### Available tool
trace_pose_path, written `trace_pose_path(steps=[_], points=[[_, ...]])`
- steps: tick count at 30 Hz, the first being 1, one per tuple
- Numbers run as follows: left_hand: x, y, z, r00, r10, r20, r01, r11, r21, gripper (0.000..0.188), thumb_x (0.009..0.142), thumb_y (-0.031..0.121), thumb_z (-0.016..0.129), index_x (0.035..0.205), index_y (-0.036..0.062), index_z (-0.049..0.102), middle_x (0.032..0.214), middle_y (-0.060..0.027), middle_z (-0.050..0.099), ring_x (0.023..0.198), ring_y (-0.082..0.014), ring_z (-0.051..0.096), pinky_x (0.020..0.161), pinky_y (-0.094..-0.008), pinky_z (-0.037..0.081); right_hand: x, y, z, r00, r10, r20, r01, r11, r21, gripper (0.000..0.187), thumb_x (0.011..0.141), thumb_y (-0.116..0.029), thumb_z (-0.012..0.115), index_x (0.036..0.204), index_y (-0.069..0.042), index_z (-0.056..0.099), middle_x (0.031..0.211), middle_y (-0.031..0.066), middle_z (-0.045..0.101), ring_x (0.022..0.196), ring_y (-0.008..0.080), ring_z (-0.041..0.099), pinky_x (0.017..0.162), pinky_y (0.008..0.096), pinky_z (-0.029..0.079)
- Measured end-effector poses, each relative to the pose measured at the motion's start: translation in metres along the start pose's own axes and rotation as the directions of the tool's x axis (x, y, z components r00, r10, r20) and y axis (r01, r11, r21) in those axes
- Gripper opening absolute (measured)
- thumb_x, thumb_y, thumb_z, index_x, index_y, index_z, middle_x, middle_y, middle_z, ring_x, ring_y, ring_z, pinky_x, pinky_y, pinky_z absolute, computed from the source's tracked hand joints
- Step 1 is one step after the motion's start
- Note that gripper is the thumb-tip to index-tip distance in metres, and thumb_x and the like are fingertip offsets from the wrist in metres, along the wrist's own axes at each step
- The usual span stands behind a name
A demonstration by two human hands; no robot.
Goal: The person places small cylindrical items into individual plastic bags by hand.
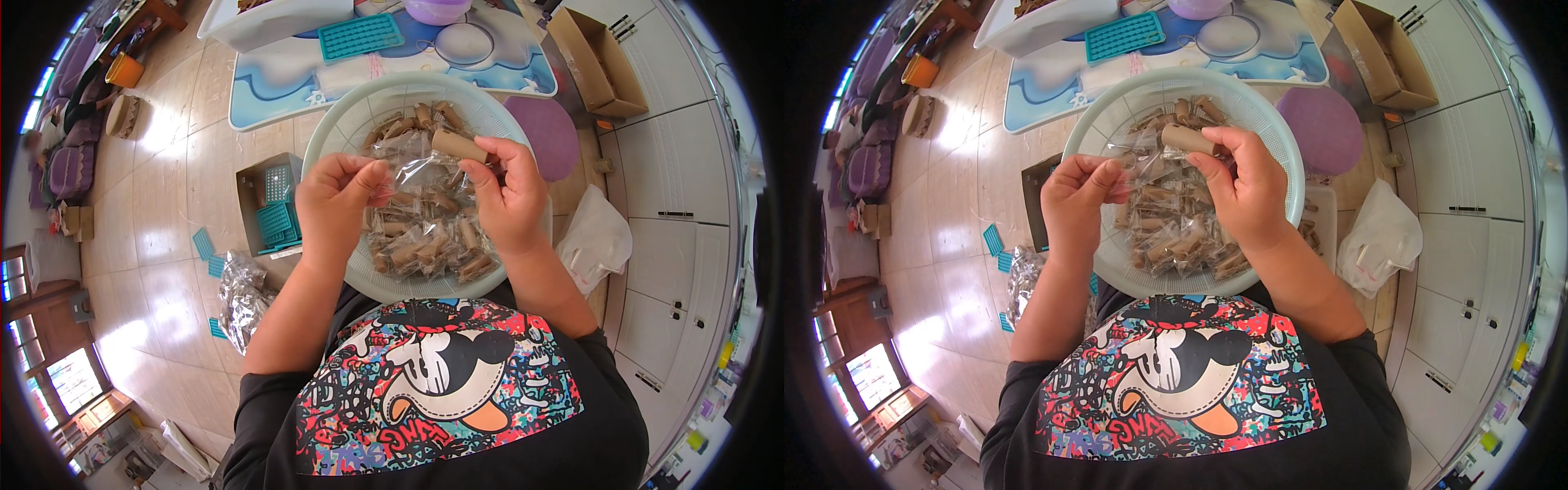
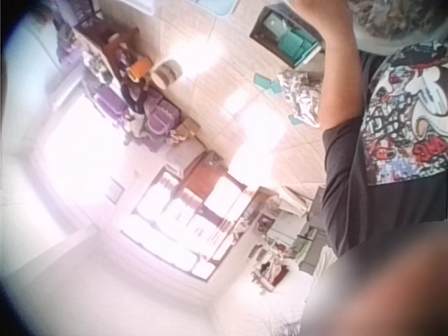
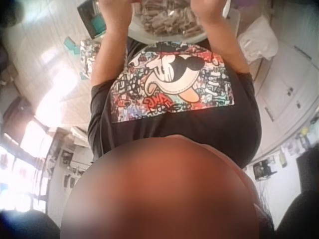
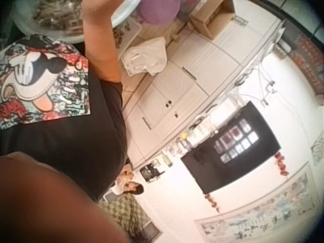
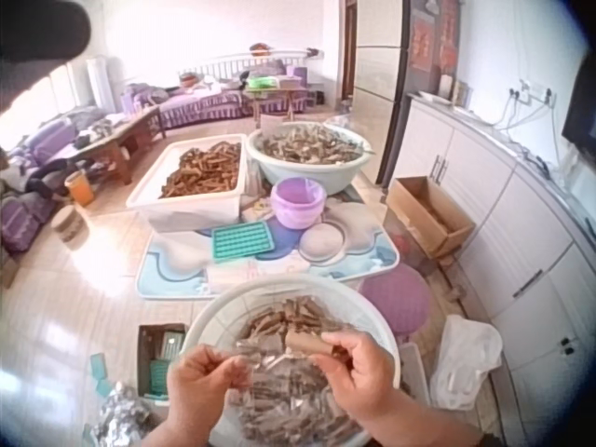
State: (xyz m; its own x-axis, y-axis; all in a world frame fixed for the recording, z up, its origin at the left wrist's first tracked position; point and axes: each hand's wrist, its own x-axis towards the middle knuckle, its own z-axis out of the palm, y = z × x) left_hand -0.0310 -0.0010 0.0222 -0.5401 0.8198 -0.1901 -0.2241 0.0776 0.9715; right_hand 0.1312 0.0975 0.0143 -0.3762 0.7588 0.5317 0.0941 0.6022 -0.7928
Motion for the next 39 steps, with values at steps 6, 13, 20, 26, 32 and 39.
trace_pose_path(steps=[6, 13, 20, 26, 32, 39], points=[[-0.005, 0.005, 0.004, 0.965, -0.126, 0.230, 0.143, 0.988, -0.061, 0.035, 0.077, 0.010, 0.067, 0.105, -0.0045, 0.052, 0.090, -0.0100, 0.063, 0.085, -0.0140, 0.060, 0.072, -0.0238, 0.049, -0.001, 0.000, -0.009, 0.973, 0.084, 0.214, -0.117, 0.982, 0.147, 0.021, 0.077, -0.005, 0.065, 0.096, -0.002, 0.057, 0.079, 0.0060, 0.061, 0.068, 0.0098, 0.056, 0.062, 0.0219, 0.046], [0.001, 0.005, 0.001, 0.807, -0.353, 0.473, 0.396, 0.918, 0.010, 0.036, 0.076, 0.014, 0.069, 0.104, -0.0039, 0.056, 0.088, -0.0065, 0.062, 0.078, -0.0114, 0.058, 0.072, -0.0240, 0.047, 0.003, 0.002, -0.019, 0.863, 0.157, 0.480, -0.336, 0.888, 0.314, 0.021, 0.078, -0.001, 0.061, 0.099, -0.002, 0.059, 0.089, 0.0037, 0.061, 0.079, 0.0085, 0.054, 0.069, 0.0213, 0.043], [-0.005, -0.004, 0.004, 0.902, -0.207, 0.378, 0.227, 0.974, -0.006, 0.034, 0.076, 0.012, 0.068, 0.103, -0.0030, 0.056, 0.093, -0.0070, 0.061, 0.081, -0.0128, 0.059, 0.076, -0.0252, 0.049, 0.001, 0.002, -0.020, 0.786, 0.346, 0.513, -0.529, 0.806, 0.265, 0.021, 0.078, -0.002, 0.061, 0.100, -0.002, 0.059, 0.089, 0.0016, 0.059, 0.080, 0.0054, 0.052, 0.071, 0.0196, 0.042], [-0.008, -0.003, 0.004, 0.855, -0.296, 0.425, 0.381, 0.915, -0.130, 0.030, 0.079, 0.011, 0.064, 0.104, -0.0028, 0.055, 0.094, -0.0072, 0.061, 0.082, -0.0134, 0.060, 0.076, -0.0259, 0.049, 0.004, 0.002, -0.017, 0.838, 0.260, 0.480, -0.457, 0.815, 0.356, 0.022, 0.076, -0.006, 0.065, 0.098, -0.003, 0.061, 0.088, 0.0004, 0.057, 0.076, 0.0049, 0.050, 0.067, 0.0187, 0.041], [-0.008, -0.010, 0.003, 0.808, -0.276, 0.520, 0.396, 0.909, -0.133, 0.029, 0.079, 0.011, 0.064, 0.103, -0.0033, 0.056, 0.094, -0.0067, 0.061, 0.082, -0.0137, 0.060, 0.074, -0.0275, 0.051, 0.004, -0.002, -0.013, 0.876, 0.111, 0.470, -0.220, 0.958, 0.183, 0.020, 0.078, -0.009, 0.065, 0.096, -0.002, 0.063, 0.084, 0.0006, 0.055, 0.071, 0.0075, 0.049, 0.063, 0.0191, 0.039], [-0.010, -0.005, 0.003, 0.840, -0.300, 0.452, 0.412, 0.895, -0.172, 0.028, 0.078, 0.010, 0.065, 0.102, -0.0025, 0.057, 0.093, -0.0066, 0.062, 0.081, -0.0126, 0.060, 0.073, -0.0268, 0.050, 0.000, 0.004, -0.017, 0.898, 0.304, 0.317, -0.382, 0.897, 0.223, 0.019, 0.079, -0.009, 0.064, 0.096, -0.001, 0.063, 0.084, -0.0002, 0.055, 0.069, 0.0066, 0.048, 0.061, 0.0191, 0.038]])
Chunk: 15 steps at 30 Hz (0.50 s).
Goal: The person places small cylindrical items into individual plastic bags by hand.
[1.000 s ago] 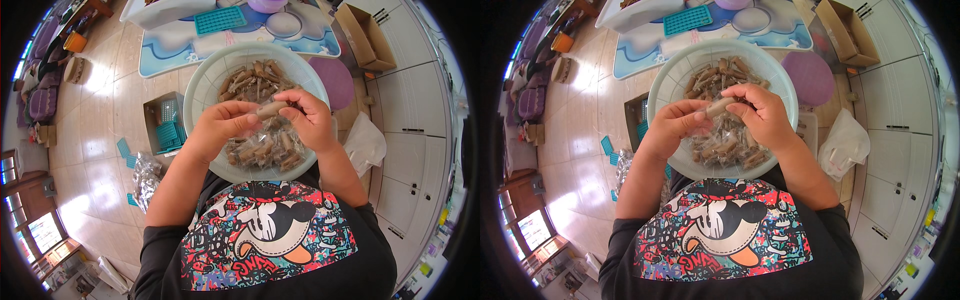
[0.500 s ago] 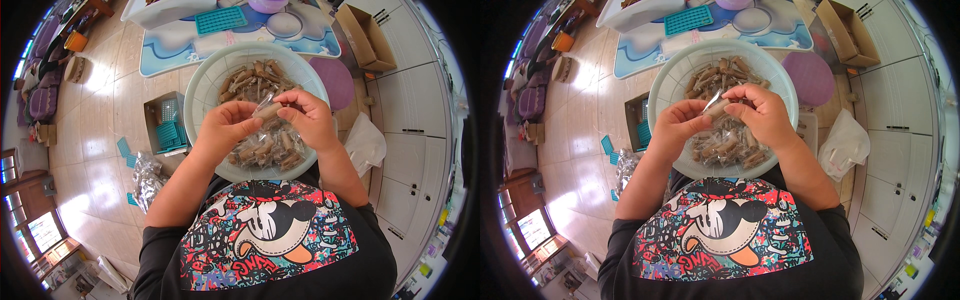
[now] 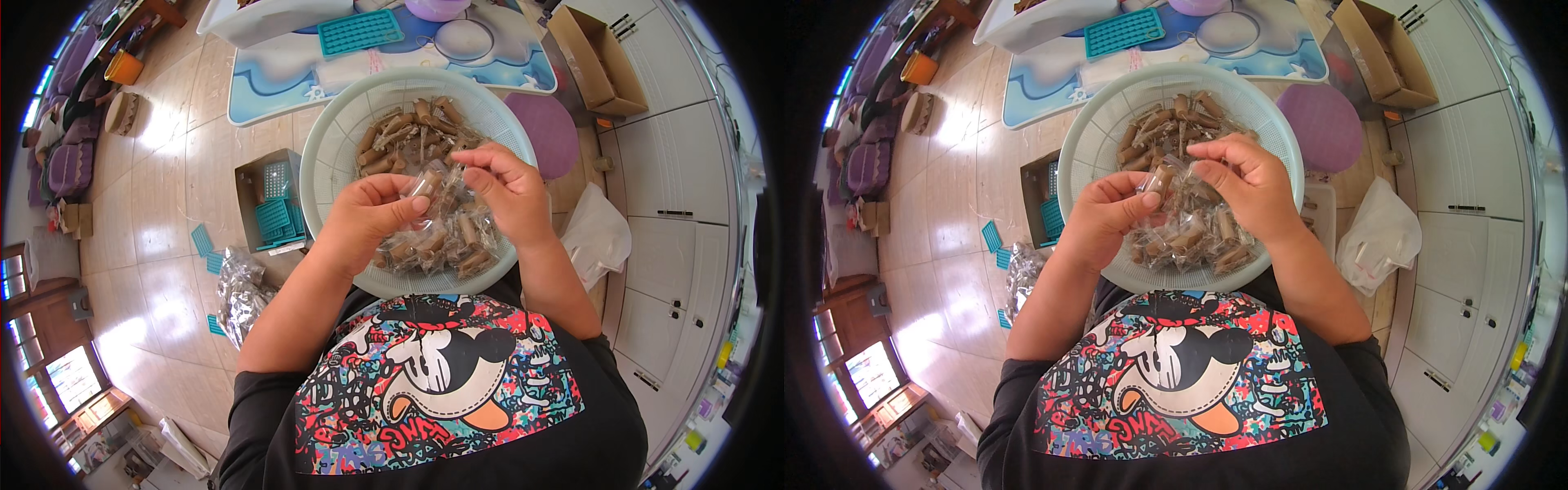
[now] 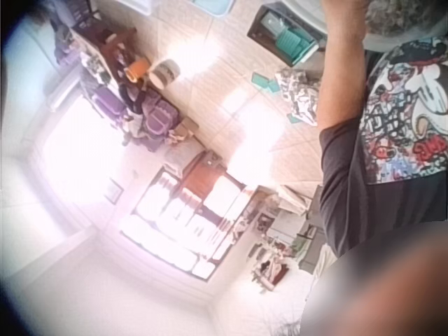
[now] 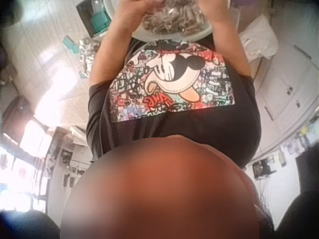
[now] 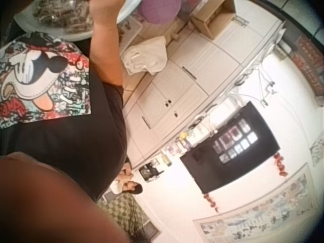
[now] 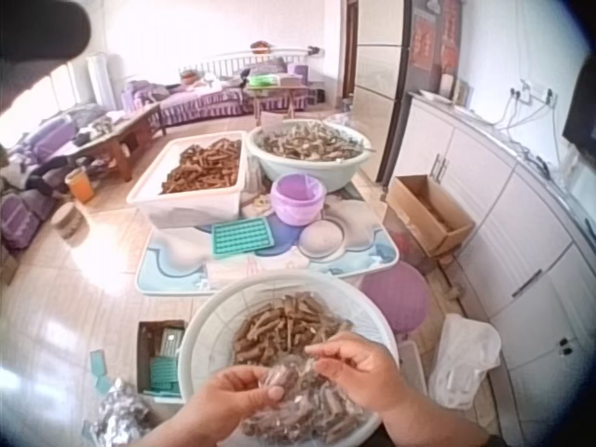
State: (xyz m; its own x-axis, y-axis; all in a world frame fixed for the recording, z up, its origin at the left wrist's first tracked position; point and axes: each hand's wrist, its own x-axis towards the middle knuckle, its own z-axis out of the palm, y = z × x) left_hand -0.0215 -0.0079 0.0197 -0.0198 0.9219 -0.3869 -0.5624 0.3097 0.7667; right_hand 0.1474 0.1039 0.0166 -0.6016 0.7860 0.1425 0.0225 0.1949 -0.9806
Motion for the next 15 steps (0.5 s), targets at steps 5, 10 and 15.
trace_pose_path(steps=[5, 10, 15], points=[[0.000, 0.000, 0.000, 1.000, 0.015, -0.005, -0.015, 1.000, 0.025, 0.027, 0.077, 0.008, 0.066, 0.100, -0.0020, 0.058, 0.091, -0.0064, 0.062, 0.080, -0.0123, 0.060, 0.071, -0.0259, 0.050, -0.003, 0.000, 0.003, 0.998, 0.036, 0.043, -0.036, 0.999, -0.007, 0.009, 0.076, -0.005, 0.065, 0.084, -0.001, 0.063, 0.074, 0.0007, 0.055, 0.065, 0.0075, 0.049, 0.059, 0.0207, 0.039], [0.001, -0.002, 0.004, 0.999, 0.028, -0.045, -0.026, 0.999, 0.034, 0.026, 0.076, 0.009, 0.068, 0.097, -0.0017, 0.059, 0.087, -0.0041, 0.062, 0.077, -0.0097, 0.057, 0.070, -0.0215, 0.046, -0.007, -0.007, 0.013, 0.985, -0.139, 0.106, 0.157, 0.970, -0.185, 0.010, 0.073, -0.005, 0.067, 0.082, -0.002, 0.064, 0.066, 0.0030, 0.054, 0.059, 0.0110, 0.049, 0.054, 0.0241, 0.039], [0.001, -0.002, 0.004, 0.995, 0.038, -0.097, -0.038, 0.999, -0.003, 0.024, 0.077, 0.008, 0.067, 0.097, -0.0008, 0.060, 0.088, -0.0041, 0.062, 0.077, -0.0092, 0.057, 0.069, -0.0206, 0.046, -0.012, -0.013, 0.013, 0.965, -0.148, 0.215, 0.206, 0.938, -0.277, 0.012, 0.073, -0.006, 0.067, 0.084, -0.004, 0.065, 0.065, 0.0048, 0.057, 0.058, 0.0122, 0.052, 0.053, 0.0252, 0.040]])
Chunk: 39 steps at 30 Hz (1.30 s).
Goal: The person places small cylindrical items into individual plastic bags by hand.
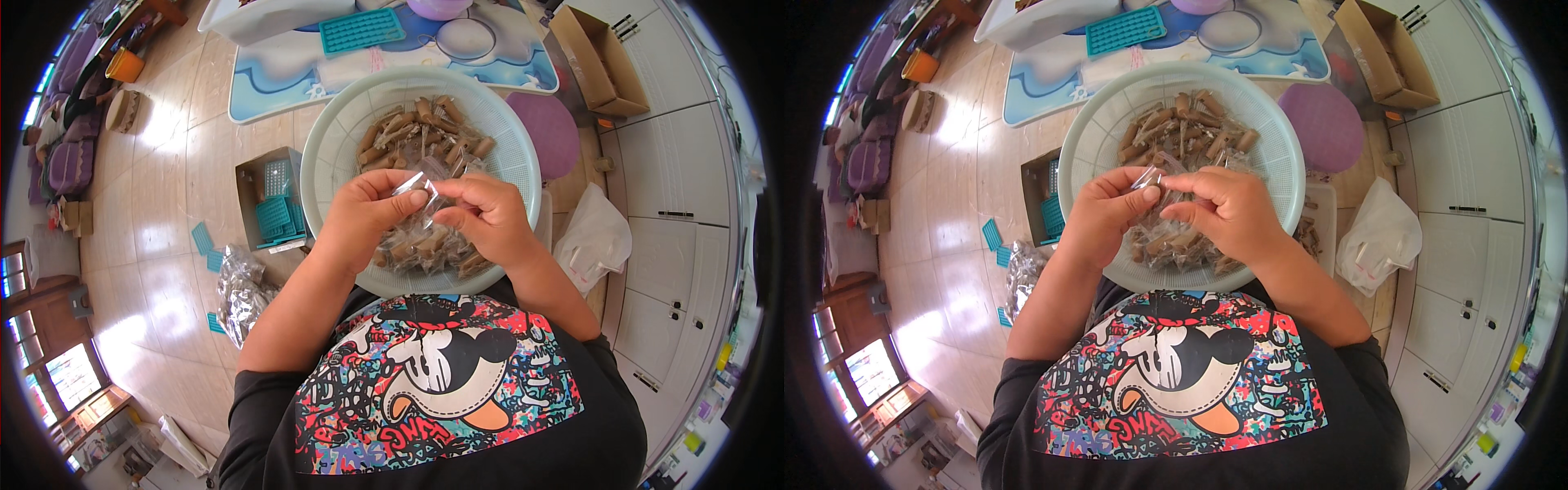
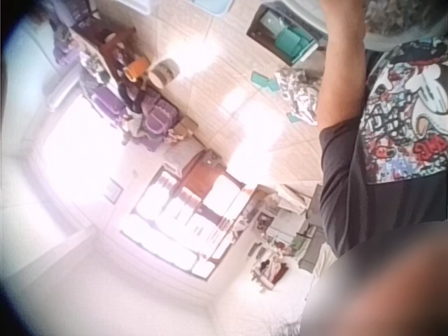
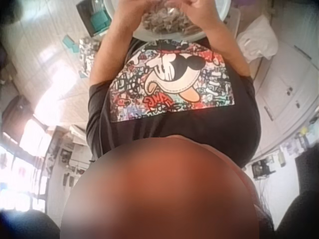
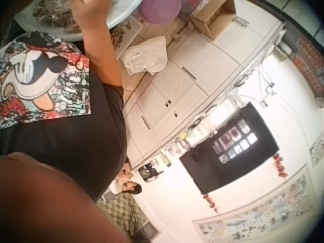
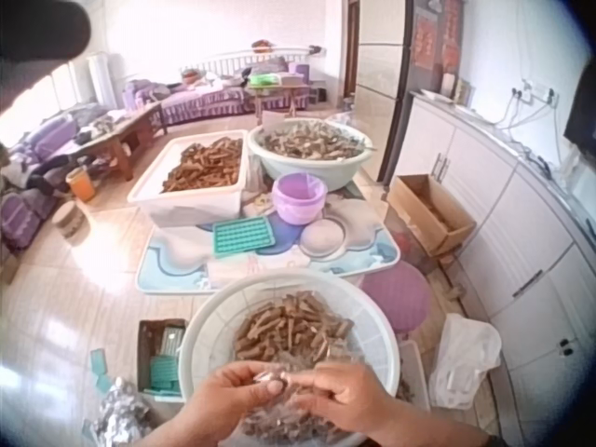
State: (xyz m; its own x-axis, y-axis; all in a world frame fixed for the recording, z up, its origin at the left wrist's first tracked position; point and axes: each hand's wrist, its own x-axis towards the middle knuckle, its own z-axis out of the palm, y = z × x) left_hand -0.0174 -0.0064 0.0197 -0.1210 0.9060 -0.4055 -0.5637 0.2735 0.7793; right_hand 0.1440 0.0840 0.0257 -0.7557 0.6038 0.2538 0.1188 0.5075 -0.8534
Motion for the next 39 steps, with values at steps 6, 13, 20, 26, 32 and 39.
trace_pose_path(steps=[6, 13, 20, 26, 32, 39], points=[[0.004, -0.006, 0.002, 0.998, -0.023, -0.056, 0.018, 0.995, -0.098, 0.022, 0.079, 0.009, 0.064, 0.098, -0.0008, 0.060, 0.086, -0.0043, 0.063, 0.075, -0.0095, 0.058, 0.067, -0.0206, 0.046, -0.002, 0.008, 0.007, 0.987, 0.145, -0.064, -0.126, 0.963, 0.240, 0.010, 0.075, -0.006, 0.066, 0.084, -0.003, 0.065, 0.072, 0.0069, 0.062, 0.062, 0.0125, 0.056, 0.056, 0.0240, 0.042], [0.006, -0.002, 0.009, 0.995, 0.077, -0.065, -0.077, 0.997, 0.002, 0.018, 0.084, 0.010, 0.058, 0.098, 0.0004, 0.062, 0.086, -0.0048, 0.064, 0.073, -0.0070, 0.057, 0.058, -0.0181, 0.043, 0.004, 0.007, -0.007, 0.988, 0.157, 0.016, -0.157, 0.976, 0.152, 0.012, 0.073, -0.004, 0.066, 0.085, -0.003, 0.064, 0.069, 0.0069, 0.060, 0.057, 0.0124, 0.053, 0.051, 0.0240, 0.040], [0.004, -0.014, 0.019, 0.947, 0.309, -0.084, -0.294, 0.944, 0.151, 0.018, 0.084, 0.008, 0.058, 0.099, -0.0013, 0.062, 0.087, -0.0016, 0.062, 0.073, -0.0040, 0.053, 0.063, -0.0165, 0.044, 0.020, -0.002, 0.007, 0.958, -0.146, -0.246, 0.107, 0.981, -0.165, 0.015, 0.070, -0.006, 0.069, 0.083, -0.005, 0.064, 0.063, 0.0060, 0.051, 0.051, 0.0159, 0.048, 0.047, 0.0251, 0.038], [-0.001, -0.015, 0.018, 0.955, 0.292, -0.059, -0.257, 0.907, 0.332, 0.016, 0.085, 0.006, 0.056, 0.098, -0.0018, 0.062, 0.084, -0.0014, 0.062, 0.074, -0.0038, 0.053, 0.064, -0.0168, 0.044, 0.020, 0.014, 0.012, 0.977, 0.173, -0.128, -0.132, 0.951, 0.279, 0.007, 0.077, -0.009, 0.064, 0.078, -0.003, 0.062, 0.062, -0.0009, 0.050, 0.055, 0.0084, 0.047, 0.051, 0.0220, 0.037], [-0.006, -0.016, 0.017, 0.946, 0.306, -0.108, -0.276, 0.934, 0.228, 0.016, 0.086, 0.004, 0.053, 0.098, -0.0039, 0.060, 0.091, -0.0086, 0.064, 0.081, -0.0086, 0.058, 0.073, -0.0189, 0.046, 0.021, 0.025, 0.009, 0.773, 0.583, -0.250, -0.198, 0.596, 0.778, 0.015, 0.086, -0.019, 0.056, 0.081, -0.005, 0.058, 0.064, -0.0043, 0.048, 0.051, 0.0033, 0.039, 0.046, 0.0172, 0.030], [-0.005, -0.006, 0.009, 0.911, 0.377, -0.169, -0.349, 0.921, 0.172, 0.014, 0.086, 0.003, 0.053, 0.098, -0.0037, 0.056, 0.092, -0.0119, 0.064, 0.083, -0.0118, 0.060, 0.073, -0.0204, 0.046, 0.008, 0.021, 0.000, 0.853, 0.516, -0.079, -0.255, 0.544, 0.799, 0.018, 0.089, -0.021, 0.052, 0.086, -0.004, 0.055, 0.064, -0.0044, 0.047, 0.048, 0.0016, 0.032, 0.042, 0.0165, 0.024]])
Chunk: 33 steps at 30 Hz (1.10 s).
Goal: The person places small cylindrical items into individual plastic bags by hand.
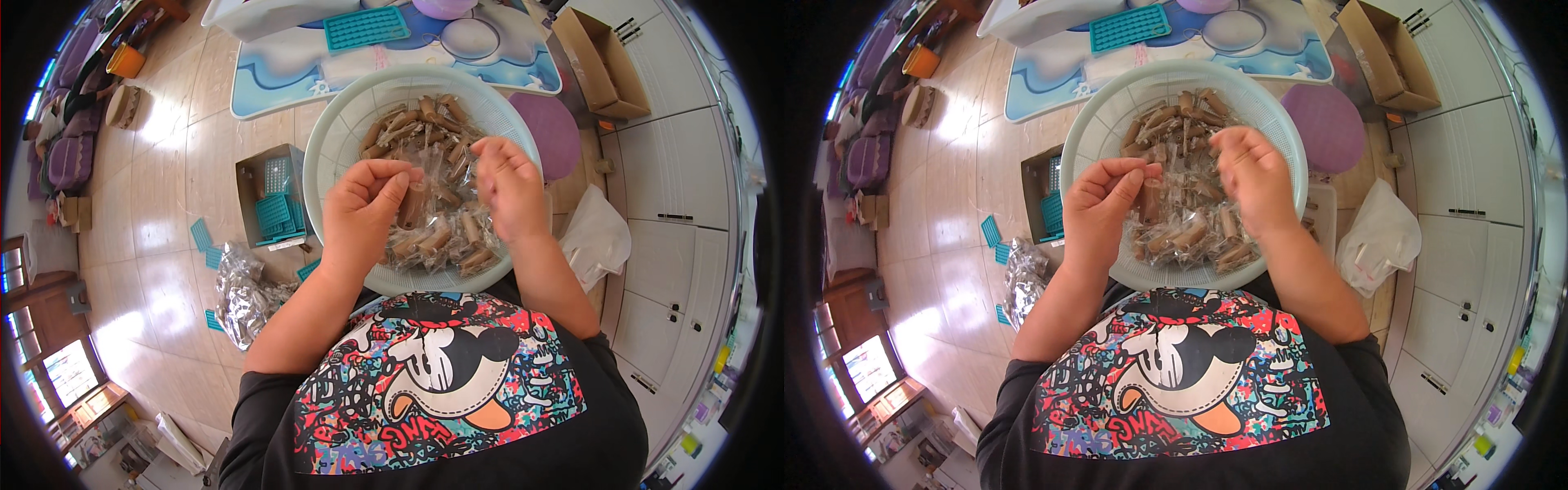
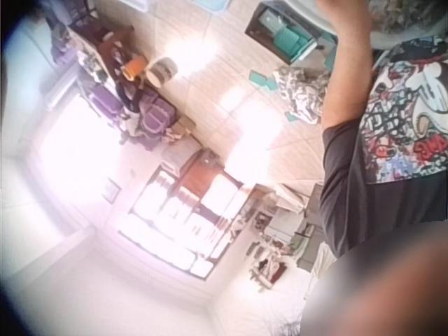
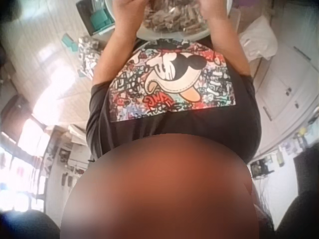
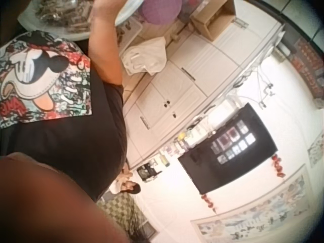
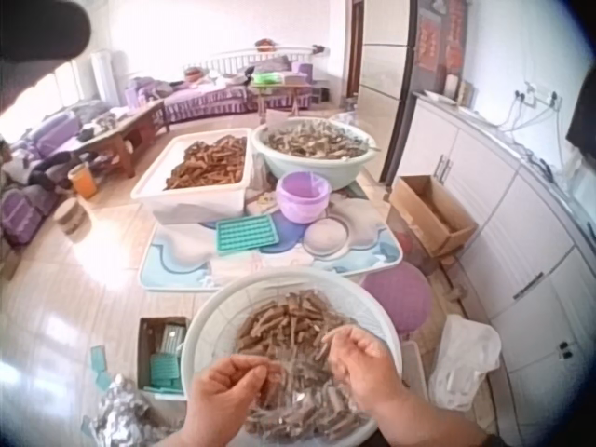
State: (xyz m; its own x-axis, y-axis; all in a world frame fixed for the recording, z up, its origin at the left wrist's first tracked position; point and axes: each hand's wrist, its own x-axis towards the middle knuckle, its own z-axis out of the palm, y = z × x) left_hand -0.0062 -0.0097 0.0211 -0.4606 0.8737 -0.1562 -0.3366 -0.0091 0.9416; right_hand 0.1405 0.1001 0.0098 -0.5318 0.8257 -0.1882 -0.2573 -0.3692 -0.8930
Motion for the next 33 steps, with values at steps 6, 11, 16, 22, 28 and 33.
trace_pose_path(steps=[6, 11, 16, 22, 28, 33], points=[[0.000, 0.002, -0.002, 0.998, -0.050, 0.035, 0.049, 0.998, 0.028, 0.008, 0.086, 0.002, 0.053, 0.092, -0.0029, 0.053, 0.092, -0.0101, 0.063, 0.083, -0.0097, 0.059, 0.071, -0.0201, 0.048, -0.011, 0.011, 0.017, 0.992, 0.053, 0.111, -0.021, 0.962, -0.274, 0.014, 0.084, -0.014, 0.059, 0.089, -0.001, 0.059, 0.069, -0.0053, 0.054, 0.060, 0.0005, 0.043, 0.055, 0.0153, 0.036], [-0.001, 0.000, -0.003, 0.997, -0.065, 0.030, 0.063, 0.997, 0.045, 0.010, 0.086, 0.003, 0.052, 0.094, -0.0024, 0.054, 0.090, -0.0081, 0.063, 0.080, -0.0085, 0.058, 0.069, -0.0202, 0.048, -0.010, 0.013, 0.012, 0.994, 0.019, 0.105, 0.003, 0.980, -0.199, 0.011, 0.083, -0.011, 0.061, 0.087, -0.001, 0.060, 0.070, -0.0043, 0.055, 0.060, 0.0004, 0.044, 0.054, 0.0153, 0.036], [0.000, 0.001, -0.008, 0.995, -0.089, 0.054, 0.086, 0.995, 0.047, 0.012, 0.087, 0.004, 0.051, 0.094, -0.0031, 0.056, 0.091, -0.0072, 0.063, 0.078, -0.0078, 0.058, 0.067, -0.0203, 0.048, -0.009, 0.018, 0.005, 0.981, 0.146, 0.131, -0.142, 0.989, -0.040, 0.013, 0.083, -0.014, 0.060, 0.088, -0.002, 0.060, 0.066, -0.0056, 0.053, 0.052, -0.0005, 0.038, 0.045, 0.0154, 0.029], [-0.001, -0.002, -0.010, 0.984, -0.092, 0.151, 0.064, 0.980, 0.186, 0.013, 0.085, 0.001, 0.049, 0.095, -0.0033, 0.057, 0.096, -0.0096, 0.062, 0.083, -0.0117, 0.059, 0.071, -0.0225, 0.049, -0.009, 0.017, 0.001, 0.972, 0.156, 0.173, -0.140, 0.985, -0.104, 0.014, 0.082, -0.013, 0.062, 0.088, -0.001, 0.061, 0.067, -0.0041, 0.055, 0.054, 0.0000, 0.042, 0.047, 0.0156, 0.033], [0.021, -0.004, -0.005, 0.999, 0.022, 0.043, -0.035, 0.937, 0.347, 0.017, 0.084, 0.000, 0.051, 0.100, -0.0019, 0.057, 0.095, -0.0096, 0.062, 0.084, -0.0136, 0.059, 0.073, -0.0235, 0.048, -0.010, 0.005, -0.037, 0.986, -0.107, 0.130, 0.164, 0.782, -0.601, 0.012, 0.079, -0.009, 0.064, 0.088, 0.000, 0.062, 0.071, -0.0007, 0.060, 0.064, 0.0023, 0.050, 0.056, 0.0184, 0.041], [0.063, -0.014, 0.006, 0.959, 0.038, 0.280, -0.251, 0.574, 0.780, 0.021, 0.079, 0.002, 0.056, 0.099, 0.0048, 0.060, 0.091, -0.0084, 0.062, 0.081, -0.0162, 0.060, 0.072, -0.0268, 0.047, -0.027, 0.004, -0.048, 0.926, -0.031, 0.377, 0.368, 0.299, -0.880, 0.013, 0.077, -0.007, 0.065, 0.087, 0.000, 0.063, 0.074, 0.0032, 0.063, 0.068, 0.0058, 0.055, 0.060, 0.0207, 0.043]])
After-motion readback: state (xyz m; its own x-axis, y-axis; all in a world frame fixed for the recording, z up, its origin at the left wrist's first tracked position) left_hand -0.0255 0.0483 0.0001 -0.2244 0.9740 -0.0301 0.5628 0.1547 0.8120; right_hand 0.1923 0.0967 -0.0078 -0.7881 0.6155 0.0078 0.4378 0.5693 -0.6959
